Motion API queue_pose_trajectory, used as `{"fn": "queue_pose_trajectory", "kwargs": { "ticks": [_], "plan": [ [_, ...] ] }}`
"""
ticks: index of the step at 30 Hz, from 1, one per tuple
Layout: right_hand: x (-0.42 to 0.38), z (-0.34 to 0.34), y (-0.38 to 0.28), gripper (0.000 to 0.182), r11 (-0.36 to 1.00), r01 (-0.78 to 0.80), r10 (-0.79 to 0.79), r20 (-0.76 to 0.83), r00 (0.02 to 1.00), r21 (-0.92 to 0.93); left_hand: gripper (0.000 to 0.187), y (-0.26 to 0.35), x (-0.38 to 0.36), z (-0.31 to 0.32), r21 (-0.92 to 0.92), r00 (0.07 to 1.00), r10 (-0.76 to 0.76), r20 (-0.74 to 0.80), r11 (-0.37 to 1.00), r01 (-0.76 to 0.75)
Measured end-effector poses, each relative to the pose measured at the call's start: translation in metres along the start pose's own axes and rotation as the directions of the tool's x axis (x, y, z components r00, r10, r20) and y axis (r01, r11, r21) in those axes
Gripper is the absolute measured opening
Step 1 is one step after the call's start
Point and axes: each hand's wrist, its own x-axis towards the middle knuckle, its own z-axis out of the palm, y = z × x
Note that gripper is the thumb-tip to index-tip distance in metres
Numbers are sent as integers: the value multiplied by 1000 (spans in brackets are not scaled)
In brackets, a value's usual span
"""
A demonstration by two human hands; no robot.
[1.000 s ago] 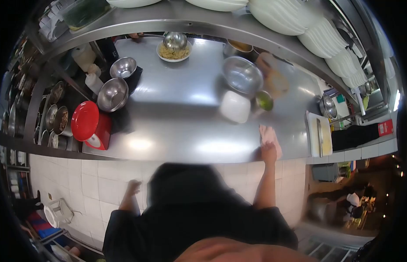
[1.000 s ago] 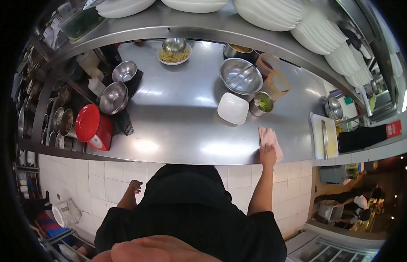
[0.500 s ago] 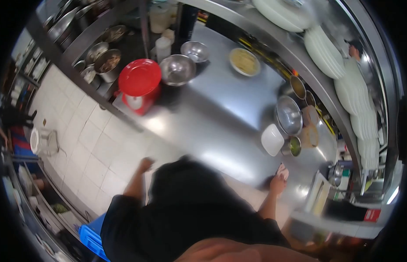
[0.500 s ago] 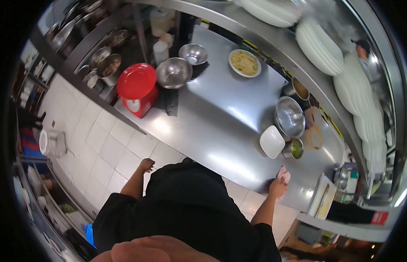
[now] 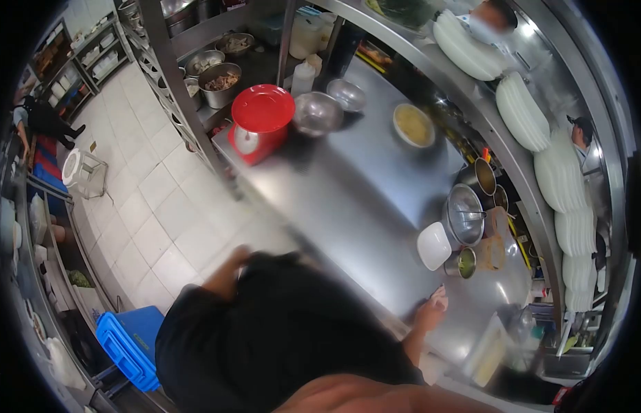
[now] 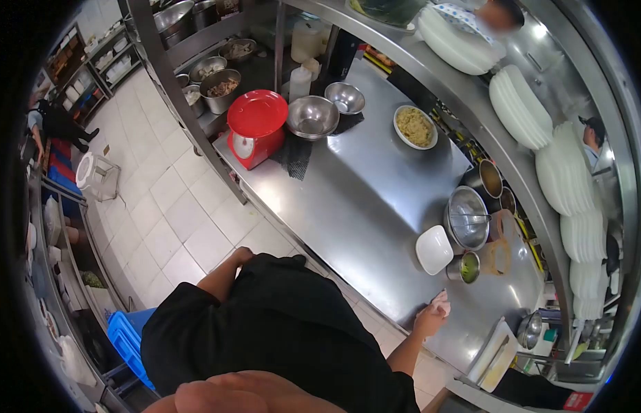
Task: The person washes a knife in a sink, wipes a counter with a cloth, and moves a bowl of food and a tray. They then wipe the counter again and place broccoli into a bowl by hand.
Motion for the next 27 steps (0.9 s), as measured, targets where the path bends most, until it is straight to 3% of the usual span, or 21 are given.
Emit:
{"fn": "queue_pose_trajectory", "kwargs": {
  "ticks": [1, 2, 4, 6, 8, 9, 11, 13, 15, 17, 18, 19, 20, 21, 23, 25, 27],
  "plan": [
    [-2, -4, -5, 30, 998, -59, 59, -2, 998, 23, 32, -7, 11, 11, 268, 936, 333, -119, 918, -292],
    [-2, -5, -5, 29, 992, -117, 118, -2, 993, 43, 32, 7, 4, 1, 272, 935, 331, -125, 918, -288],
    [2, 10, 10, 30, 999, -41, 41, 11, 999, -18, 30, 55, -15, -35, -122, 994, 112, -5, 986, -112],
    [3, 12, 20, 30, 996, 36, -34, 30, 999, -84, 30, 57, -15, -33, -102, 993, 117, -31, 988, -119],
    [-2, -3, 4, 39, 973, -188, 181, 68, 981, 137, 30, 60, -28, -25, -100, 993, 95, -66, 990, -101],
    [-4, -6, 3, 39, 972, -187, 179, 71, 981, 141, 30, 63, -40, -19, -97, 993, 91, -70, 990, -98],
    [-7, -11, 6, 39, 985, -102, 89, 94, 992, 139, 24, 64, -66, 2, -132, 992, 1, -127, 991, -18],
    [-8, -14, 16, 40, 985, -45, 28, 105, 994, 168, 35, 69, -99, 21, -136, 989, -147, 31, 979, 150],
    [-8, -6, 19, 40, 976, 30, -56, 118, 991, 214, 37, 66, -134, 50, -106, 979, -170, 109, 978, 182],
    [-5, 13, 39, 39, 950, 169, -174, -6, 985, 263, 38, 45, -162, 105, 115, 992, -107, -72, 987, 114],
    [7, 40, 62, 39, 927, 367, -358, -103, 928, 85, 43, 18, -157, 135, 186, 997, -13, 80, 982, -2],
    [17, 74, 75, 38, 837, 538, -546, -183, 817, -95, 42, 14, -180, 136, 199, 995, -53, 84, 979, 36],
    [14, 72, 69, 38, 877, 476, -480, -83, 873, -60, 41, 19, -195, 123, 204, 992, -89, 92, 977, 68],
    [12, 57, 61, 38, 913, 403, -403, 18, 915, -52, 40, 47, -236, 93, -93, 958, -284, -42, 956, 279],
    [-14, 6, 35, 44, 867, 481, -488, -25, 872, -127, 38, 45, -269, 87, -321, 889, -437, -133, 868, 379],
    [-15, 12, 43, 51, 830, 504, -520, -4, 854, -239, 39, 28, -289, 96, -284, 878, -472, -83, 855, 433],
    [-21, 5, 39, 54, 868, 484, -483, 35, 875, -113, 39, 0, -295, 120, -373, 843, -537, -43, 791, 485]
  ]
}}
